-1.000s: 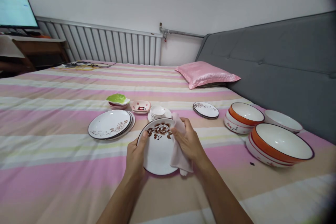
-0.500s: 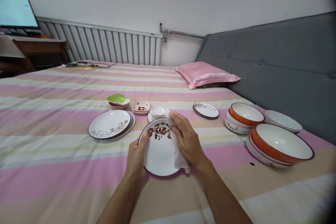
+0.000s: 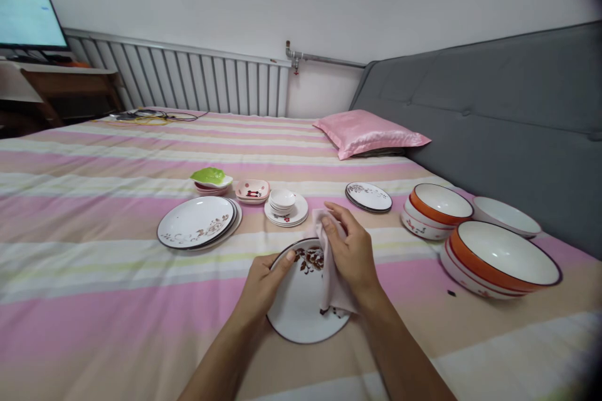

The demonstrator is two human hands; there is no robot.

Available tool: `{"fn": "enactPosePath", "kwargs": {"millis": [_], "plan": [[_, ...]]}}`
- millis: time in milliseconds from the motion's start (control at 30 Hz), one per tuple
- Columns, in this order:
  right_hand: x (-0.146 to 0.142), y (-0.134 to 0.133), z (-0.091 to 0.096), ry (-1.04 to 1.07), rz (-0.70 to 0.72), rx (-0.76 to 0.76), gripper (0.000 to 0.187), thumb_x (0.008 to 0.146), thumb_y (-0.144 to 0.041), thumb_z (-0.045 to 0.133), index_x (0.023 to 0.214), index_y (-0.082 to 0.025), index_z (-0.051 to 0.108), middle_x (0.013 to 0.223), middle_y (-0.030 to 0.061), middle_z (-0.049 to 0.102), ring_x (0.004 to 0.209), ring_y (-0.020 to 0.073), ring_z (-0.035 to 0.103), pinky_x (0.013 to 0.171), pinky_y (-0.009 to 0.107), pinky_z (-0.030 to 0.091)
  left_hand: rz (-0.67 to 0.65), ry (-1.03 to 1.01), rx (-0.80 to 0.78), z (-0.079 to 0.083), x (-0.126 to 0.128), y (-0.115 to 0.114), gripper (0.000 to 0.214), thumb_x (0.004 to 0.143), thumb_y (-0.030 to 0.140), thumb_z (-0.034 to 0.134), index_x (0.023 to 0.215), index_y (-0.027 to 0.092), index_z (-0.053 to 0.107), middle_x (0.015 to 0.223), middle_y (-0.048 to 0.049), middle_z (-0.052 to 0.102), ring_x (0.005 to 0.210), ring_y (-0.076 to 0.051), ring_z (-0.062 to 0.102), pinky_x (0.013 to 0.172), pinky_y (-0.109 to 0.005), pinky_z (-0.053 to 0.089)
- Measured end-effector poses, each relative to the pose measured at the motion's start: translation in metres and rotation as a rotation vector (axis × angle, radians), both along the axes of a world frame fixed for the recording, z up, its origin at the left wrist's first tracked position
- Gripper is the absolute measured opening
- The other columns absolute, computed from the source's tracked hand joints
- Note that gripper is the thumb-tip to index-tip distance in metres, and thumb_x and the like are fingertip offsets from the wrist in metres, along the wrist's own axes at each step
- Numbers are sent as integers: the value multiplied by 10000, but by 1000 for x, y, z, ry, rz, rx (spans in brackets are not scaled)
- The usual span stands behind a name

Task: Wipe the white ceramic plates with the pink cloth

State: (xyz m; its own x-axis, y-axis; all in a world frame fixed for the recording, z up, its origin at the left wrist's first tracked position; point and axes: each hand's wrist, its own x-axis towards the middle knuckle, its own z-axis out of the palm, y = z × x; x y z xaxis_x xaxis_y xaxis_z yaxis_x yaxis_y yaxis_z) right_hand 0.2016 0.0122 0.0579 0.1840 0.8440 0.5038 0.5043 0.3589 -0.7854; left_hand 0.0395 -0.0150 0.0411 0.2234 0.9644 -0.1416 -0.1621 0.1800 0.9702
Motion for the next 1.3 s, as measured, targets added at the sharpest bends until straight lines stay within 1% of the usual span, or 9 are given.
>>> {"fn": "enactPosePath", "kwargs": {"millis": [100, 200, 367, 500, 633, 833, 1000, 1133, 1300], "plan": [[2, 1, 1, -141, -104, 125, 306, 852, -319, 504, 1138, -227, 563, 1163, 80, 585, 1114, 253, 497, 936, 438, 382, 17, -13, -27, 1, 0, -1, 386, 754, 463, 615, 833, 95, 699, 771, -124, 718, 629, -203, 637, 584, -282, 485], [0, -2, 4, -183, -116, 256, 161, 852, -270, 508, 959, -205, 610, 1010, 72, 622, 1032, 237, 521, 923, 418, 384, 44, -26, -54, 1, -1, 0, 393, 747, 467, 621, 825, 90, 700, 755, -133, 717, 605, -203, 636, 562, -281, 482], [-1, -9, 13, -98, 286, 66, 218, 908, -242, 413, 989, -225, 615, 964, 37, 651, 923, 177, 587, 824, 319, 455, 67, -93, -83, 3, -3, 0, 393, 739, 448, 641, 871, 82, 700, 738, -138, 718, 590, -208, 645, 553, -281, 487], [10, -11, 21, -109, 624, -63, 323, 889, -197, 418, 1173, -259, 560, 1163, 32, 599, 1087, 184, 540, 939, 345, 420, 92, -185, -129, 9, -5, 0, 404, 733, 411, 659, 944, 68, 689, 739, -146, 720, 542, -204, 643, 523, -286, 495], [25, -10, 24, -89, 770, -121, 416, 830, -170, 499, 1229, -284, 527, 1294, 22, 517, 1235, 214, 428, 1061, 421, 305, 81, -266, -174, 11, -6, -1, 413, 742, 384, 658, 1001, 63, 667, 765, -160, 721, 553, -225, 654, 529, -314, 510], [25, -10, 21, 32, 758, -208, 470, 802, -175, 539, 1254, -293, 490, 1294, 22, 513, 1187, 213, 481, 1016, 401, 370, 86, -353, -197, 10, -6, -1, 422, 744, 375, 657, 1040, 73, 653, 808, -169, 720, 621, -233, 669, 585, -320, 518], [16, -8, 20, -57, 642, -156, 423, 839, -174, 480, 1250, -273, 490, 1252, 23, 551, 1153, 198, 505, 993, 384, 378, 114, -170, -122, 9, -6, -1, 443, 721, 432, 660, 976, 69, 678, 733, -144, 715, 560, -217, 645, 533, -297, 496], [13, -11, 22, -180, 617, -125, 366, 862, -180, 448, 1210, -272, 517, 1198, 18, 591, 1090, 187, 541, 935, 358, 408, 64, 17, -17, 6, -7, 0, 377, 734, 465, 630, 793, 99, 700, 638, -79, 684, 532, -174, 602, 504, -247, 443], [9, -16, 23, -309, 579, -175, 208, 882, -252, 442, 1026, -250, 592, 936, 7, 666, 828, 170, 604, 733, 281, 450, -26, 125, 99, 5, -9, 2, 366, 744, 457, 618, 713, 98, 685, 638, -60, 661, 557, -164, 570, 511, -234, 411]]}}
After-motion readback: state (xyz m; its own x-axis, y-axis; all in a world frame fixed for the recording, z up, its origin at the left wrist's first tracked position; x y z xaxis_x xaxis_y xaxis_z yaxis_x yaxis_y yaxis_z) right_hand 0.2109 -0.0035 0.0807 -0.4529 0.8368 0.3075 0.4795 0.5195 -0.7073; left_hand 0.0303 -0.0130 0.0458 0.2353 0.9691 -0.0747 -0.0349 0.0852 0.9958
